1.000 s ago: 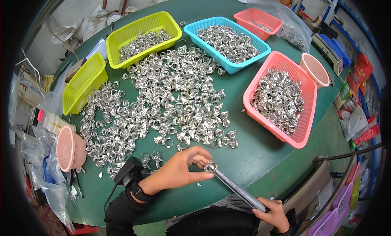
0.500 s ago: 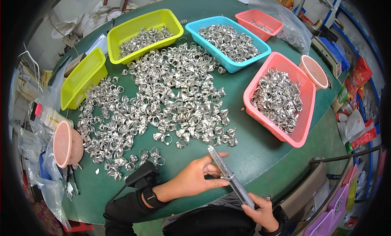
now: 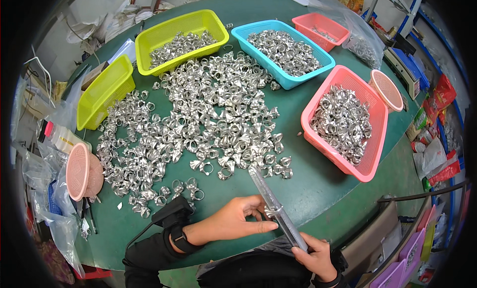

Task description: Slide metal rings onto a measuring rod to check size or quantity.

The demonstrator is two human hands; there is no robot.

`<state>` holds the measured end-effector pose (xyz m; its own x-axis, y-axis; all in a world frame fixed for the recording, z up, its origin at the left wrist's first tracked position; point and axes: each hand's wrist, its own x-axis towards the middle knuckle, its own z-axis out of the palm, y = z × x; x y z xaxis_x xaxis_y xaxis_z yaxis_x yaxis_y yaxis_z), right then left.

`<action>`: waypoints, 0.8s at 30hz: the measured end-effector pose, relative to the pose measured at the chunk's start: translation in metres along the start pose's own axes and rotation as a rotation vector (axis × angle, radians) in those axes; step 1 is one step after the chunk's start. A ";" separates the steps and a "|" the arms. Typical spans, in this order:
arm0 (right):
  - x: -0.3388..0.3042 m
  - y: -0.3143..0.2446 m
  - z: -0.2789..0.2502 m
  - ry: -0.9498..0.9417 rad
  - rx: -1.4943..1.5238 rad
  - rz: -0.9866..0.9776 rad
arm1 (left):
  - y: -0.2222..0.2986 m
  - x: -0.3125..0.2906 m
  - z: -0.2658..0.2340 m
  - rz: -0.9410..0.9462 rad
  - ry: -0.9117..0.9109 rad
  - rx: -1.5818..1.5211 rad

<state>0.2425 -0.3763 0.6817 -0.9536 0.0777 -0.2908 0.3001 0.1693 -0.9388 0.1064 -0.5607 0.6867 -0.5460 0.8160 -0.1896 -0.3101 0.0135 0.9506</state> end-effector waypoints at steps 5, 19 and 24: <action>0.000 0.000 0.000 -0.004 0.006 -0.011 | 0.001 -0.001 0.000 0.007 0.036 -0.089; 0.006 -0.001 -0.006 0.006 -0.241 -0.298 | 0.022 -0.018 0.004 0.082 0.394 -0.035; -0.025 0.031 -0.022 0.046 -0.216 -0.102 | 0.056 -0.026 -0.032 0.234 0.665 0.064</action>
<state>0.2757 -0.3511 0.6641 -0.9786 0.0934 -0.1835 0.2054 0.3846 -0.8999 0.0779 -0.5998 0.7367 -0.9587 0.2758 -0.0692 -0.0914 -0.0686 0.9934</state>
